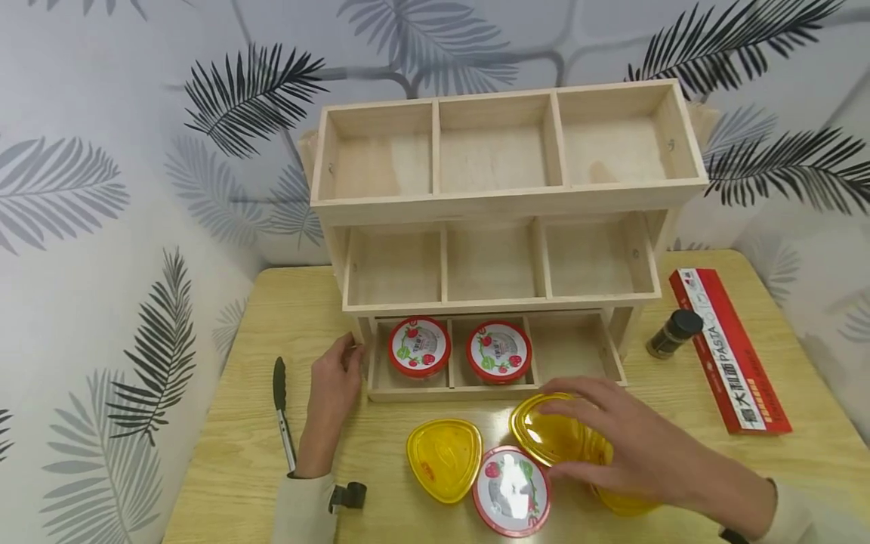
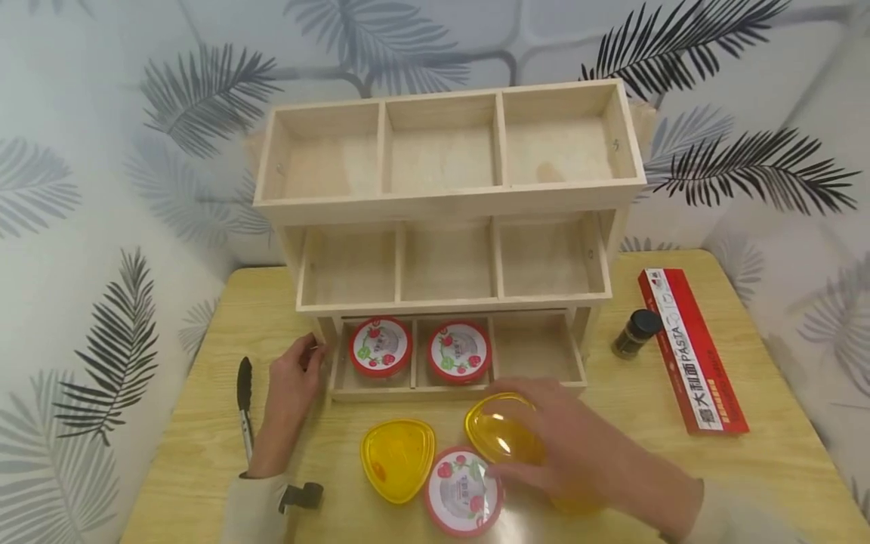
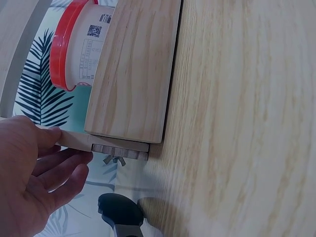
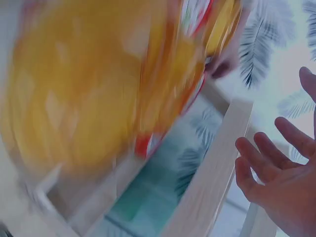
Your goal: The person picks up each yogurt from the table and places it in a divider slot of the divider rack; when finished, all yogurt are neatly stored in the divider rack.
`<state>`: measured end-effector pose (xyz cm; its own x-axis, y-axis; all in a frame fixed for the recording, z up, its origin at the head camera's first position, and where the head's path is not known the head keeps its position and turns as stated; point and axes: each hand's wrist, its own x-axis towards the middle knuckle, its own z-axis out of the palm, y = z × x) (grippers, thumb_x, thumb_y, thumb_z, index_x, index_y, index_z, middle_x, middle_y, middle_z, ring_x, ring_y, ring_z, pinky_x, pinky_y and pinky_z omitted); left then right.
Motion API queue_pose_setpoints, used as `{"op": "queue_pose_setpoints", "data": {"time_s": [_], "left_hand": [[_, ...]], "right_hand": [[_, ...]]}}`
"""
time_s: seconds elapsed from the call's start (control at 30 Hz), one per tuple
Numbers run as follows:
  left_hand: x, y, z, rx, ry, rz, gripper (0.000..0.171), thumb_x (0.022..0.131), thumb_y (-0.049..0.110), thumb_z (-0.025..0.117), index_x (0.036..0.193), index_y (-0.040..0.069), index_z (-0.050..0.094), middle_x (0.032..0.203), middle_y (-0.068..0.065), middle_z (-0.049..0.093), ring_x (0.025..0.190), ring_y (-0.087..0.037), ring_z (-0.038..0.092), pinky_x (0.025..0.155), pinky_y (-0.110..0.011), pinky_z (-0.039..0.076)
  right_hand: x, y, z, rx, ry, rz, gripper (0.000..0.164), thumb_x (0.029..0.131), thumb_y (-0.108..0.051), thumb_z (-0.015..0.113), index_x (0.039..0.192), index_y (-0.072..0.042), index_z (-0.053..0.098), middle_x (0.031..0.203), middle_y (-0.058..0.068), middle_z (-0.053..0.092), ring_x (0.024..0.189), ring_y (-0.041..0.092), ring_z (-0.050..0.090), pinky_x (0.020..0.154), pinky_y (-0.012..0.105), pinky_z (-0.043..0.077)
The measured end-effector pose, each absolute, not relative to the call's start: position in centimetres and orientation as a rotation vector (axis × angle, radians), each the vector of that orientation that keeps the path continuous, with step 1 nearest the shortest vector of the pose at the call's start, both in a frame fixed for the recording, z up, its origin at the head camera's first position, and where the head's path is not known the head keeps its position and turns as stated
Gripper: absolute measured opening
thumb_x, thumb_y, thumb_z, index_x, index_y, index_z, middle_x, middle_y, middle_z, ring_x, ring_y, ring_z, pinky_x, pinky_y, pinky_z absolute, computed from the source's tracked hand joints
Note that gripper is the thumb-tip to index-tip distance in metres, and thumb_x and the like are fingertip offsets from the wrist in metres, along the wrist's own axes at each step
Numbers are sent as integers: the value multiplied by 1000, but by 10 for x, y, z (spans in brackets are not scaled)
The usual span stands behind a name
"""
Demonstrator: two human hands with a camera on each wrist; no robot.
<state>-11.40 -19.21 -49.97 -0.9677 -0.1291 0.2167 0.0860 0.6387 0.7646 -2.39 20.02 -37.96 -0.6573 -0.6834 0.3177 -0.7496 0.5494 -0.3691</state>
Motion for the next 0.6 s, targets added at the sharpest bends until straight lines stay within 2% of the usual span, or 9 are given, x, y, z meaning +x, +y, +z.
{"op": "queue_pose_setpoints", "data": {"time_s": [0.1,0.17,0.27,0.37,0.43,0.6], "left_hand": [[-115,-191,-500,43,-2615,-1238,30,100,10,61,125,-9,61,111,-24,70,98,-33,71,80,-45,60],[-114,-191,-501,48,-2619,-1235,30,100,9,61,124,-10,61,111,-24,70,99,-34,71,81,-46,60],[-113,-191,-503,53,-2628,-1234,31,100,8,61,124,-11,60,110,-24,70,98,-35,71,81,-46,60],[-114,-192,-502,45,-2640,-1232,31,100,9,61,124,-11,60,110,-24,71,97,-35,71,81,-46,60],[-114,-192,-502,42,-2640,-1237,31,100,10,61,124,-10,61,110,-23,71,97,-35,71,80,-46,60],[-116,-191,-500,40,-2630,-1244,30,100,9,62,123,-10,61,110,-23,71,95,-35,71,80,-47,60]], "right_hand": [[3,195,-393,1263,-2572,757,61,79,-51,82,131,-24,61,133,-2,58,114,14,56,91,34,54],[20,192,-408,1293,-2544,794,62,82,-52,78,134,-22,58,136,1,56,114,14,54,94,27,51],[40,184,-437,1286,-2518,731,64,87,-59,70,136,-20,56,142,5,53,123,16,51,109,17,36],[52,176,-461,1236,-2476,588,60,94,-62,57,135,-18,58,144,9,52,132,22,45,120,20,16],[56,171,-473,1192,-2455,515,56,98,-62,49,134,-20,59,143,10,53,137,24,40,122,22,9],[60,166,-491,1171,-2416,452,57,102,-61,39,136,-20,58,142,11,53,149,26,23,124,29,7]]}}
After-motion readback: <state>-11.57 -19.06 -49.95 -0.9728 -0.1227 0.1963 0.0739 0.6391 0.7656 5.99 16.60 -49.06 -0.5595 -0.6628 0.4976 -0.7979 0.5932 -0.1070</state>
